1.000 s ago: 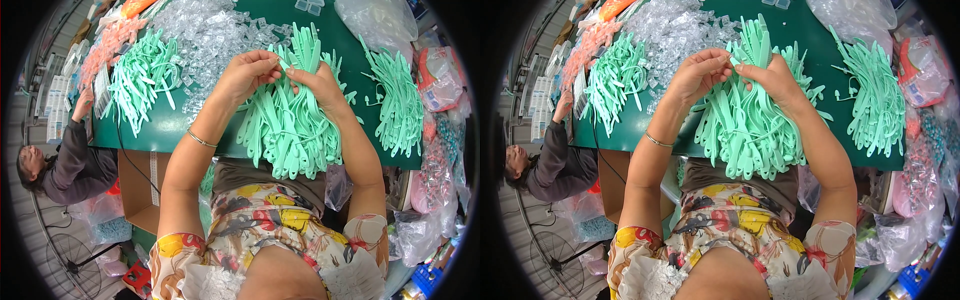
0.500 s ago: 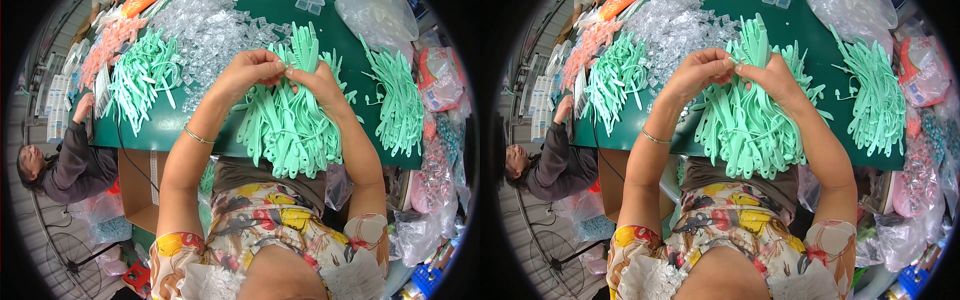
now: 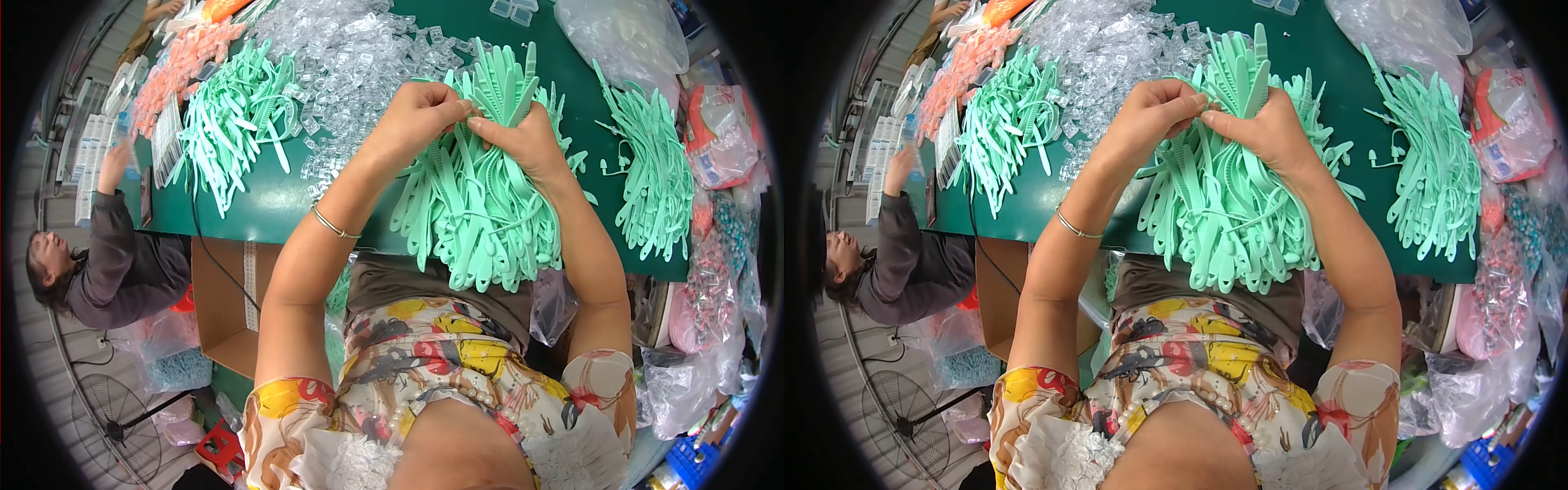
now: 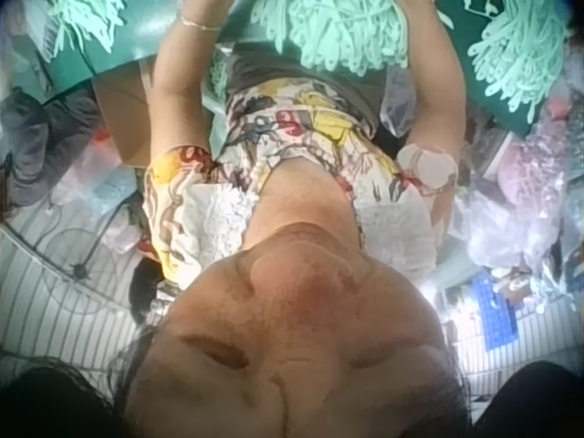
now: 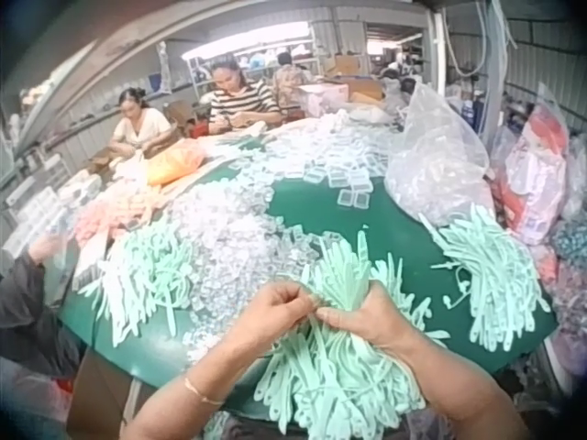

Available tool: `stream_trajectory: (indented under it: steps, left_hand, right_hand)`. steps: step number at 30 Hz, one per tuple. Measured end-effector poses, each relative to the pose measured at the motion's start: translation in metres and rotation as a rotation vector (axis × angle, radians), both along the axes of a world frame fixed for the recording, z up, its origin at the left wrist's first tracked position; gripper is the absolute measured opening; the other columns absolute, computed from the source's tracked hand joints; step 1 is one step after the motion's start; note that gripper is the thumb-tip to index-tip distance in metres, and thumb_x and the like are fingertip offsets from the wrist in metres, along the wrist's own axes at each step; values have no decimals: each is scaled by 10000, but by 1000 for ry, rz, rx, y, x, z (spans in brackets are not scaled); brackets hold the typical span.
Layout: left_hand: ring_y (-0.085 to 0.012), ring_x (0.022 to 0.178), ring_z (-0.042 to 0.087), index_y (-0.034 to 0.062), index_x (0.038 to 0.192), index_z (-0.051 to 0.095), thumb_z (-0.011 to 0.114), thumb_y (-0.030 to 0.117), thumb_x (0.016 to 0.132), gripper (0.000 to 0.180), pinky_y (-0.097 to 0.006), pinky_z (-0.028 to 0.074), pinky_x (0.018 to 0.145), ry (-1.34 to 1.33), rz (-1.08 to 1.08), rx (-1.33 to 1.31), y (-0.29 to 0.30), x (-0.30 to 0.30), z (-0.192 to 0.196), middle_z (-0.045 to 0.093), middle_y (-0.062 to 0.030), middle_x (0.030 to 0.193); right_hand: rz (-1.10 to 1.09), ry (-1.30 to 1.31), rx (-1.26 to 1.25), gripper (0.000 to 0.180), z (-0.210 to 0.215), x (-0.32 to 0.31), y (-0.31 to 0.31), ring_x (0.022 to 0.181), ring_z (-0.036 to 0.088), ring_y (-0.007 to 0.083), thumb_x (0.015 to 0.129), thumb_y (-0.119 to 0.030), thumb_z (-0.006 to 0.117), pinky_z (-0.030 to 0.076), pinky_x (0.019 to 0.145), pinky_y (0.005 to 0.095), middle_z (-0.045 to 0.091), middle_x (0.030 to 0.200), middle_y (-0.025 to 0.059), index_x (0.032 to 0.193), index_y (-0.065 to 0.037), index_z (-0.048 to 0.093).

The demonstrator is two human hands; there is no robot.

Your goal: Sorting and stacking green plastic parts at a factory assembly table.

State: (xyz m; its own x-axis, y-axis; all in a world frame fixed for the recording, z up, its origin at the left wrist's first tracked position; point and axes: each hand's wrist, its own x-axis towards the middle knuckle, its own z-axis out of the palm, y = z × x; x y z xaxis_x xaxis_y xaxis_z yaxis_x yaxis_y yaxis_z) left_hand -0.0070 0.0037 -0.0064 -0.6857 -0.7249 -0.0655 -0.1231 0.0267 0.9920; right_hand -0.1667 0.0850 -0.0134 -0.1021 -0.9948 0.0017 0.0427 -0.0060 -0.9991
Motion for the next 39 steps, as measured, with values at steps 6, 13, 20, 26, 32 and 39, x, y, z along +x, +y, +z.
stream_trajectory:
  steps: [6, 13, 20, 26, 32, 39]
  left_hand:
    - [-29, 513, 370, 42, 726, 590, 598, 205, 839, 198, -199, 254, 461, 67, 114, -88, 2, 1, 0, 473, 40, 579]
    - [-30, 516, 362, 28, 711, 589, 612, 206, 831, 216, -200, 250, 472, 27, 70, 1, 1, -3, 0, 463, 40, 569]
    - [-30, 530, 370, 24, 717, 593, 611, 189, 828, 200, -194, 255, 479, 86, 67, -27, 3, -7, -1, 475, 38, 596]
    - [-31, 530, 366, 21, 733, 595, 601, 178, 836, 188, -196, 260, 478, 222, 196, 33, 2, 0, -2, 480, 40, 605]
    - [-27, 543, 380, 29, 747, 598, 604, 209, 844, 204, -194, 281, 486, 19, 150, -139, -16, 1, -12, 494, 39, 616]
    - [-57, 619, 464, 8, 832, 617, 593, 214, 849, 208, -195, 370, 552, -148, 118, -311, -26, -2, -10, 534, 29, 678]
  right_hand:
    - [-20, 4, -33, 266, -6, 1, -1, 762, 574, 101, 760, -162, 676, 460, 696, 250, 620, 865, 37, 956, 6, 611]
    - [-80, -22, -79, 278, 0, 6, 2, 795, 586, 107, 758, -150, 699, 469, 729, 255, 627, 882, 46, 974, 5, 618]
    - [-71, 15, -25, 277, -3, 1, 0, 793, 586, 107, 741, -160, 720, 469, 734, 254, 629, 880, 39, 945, 2, 627]
    - [-94, 84, -11, 267, 0, 3, 1, 767, 571, 97, 739, -162, 711, 459, 707, 245, 619, 859, 33, 934, -7, 614]
    - [8, -195, 60, 325, 0, -7, -1, 727, 576, 111, 773, -140, 643, 464, 686, 244, 625, 853, 74, 1043, 16, 552]
    - [-29, -140, 57, 334, 7, -2, 2, 770, 602, 127, 764, -139, 657, 479, 709, 261, 654, 893, 111, 1037, 24, 555]
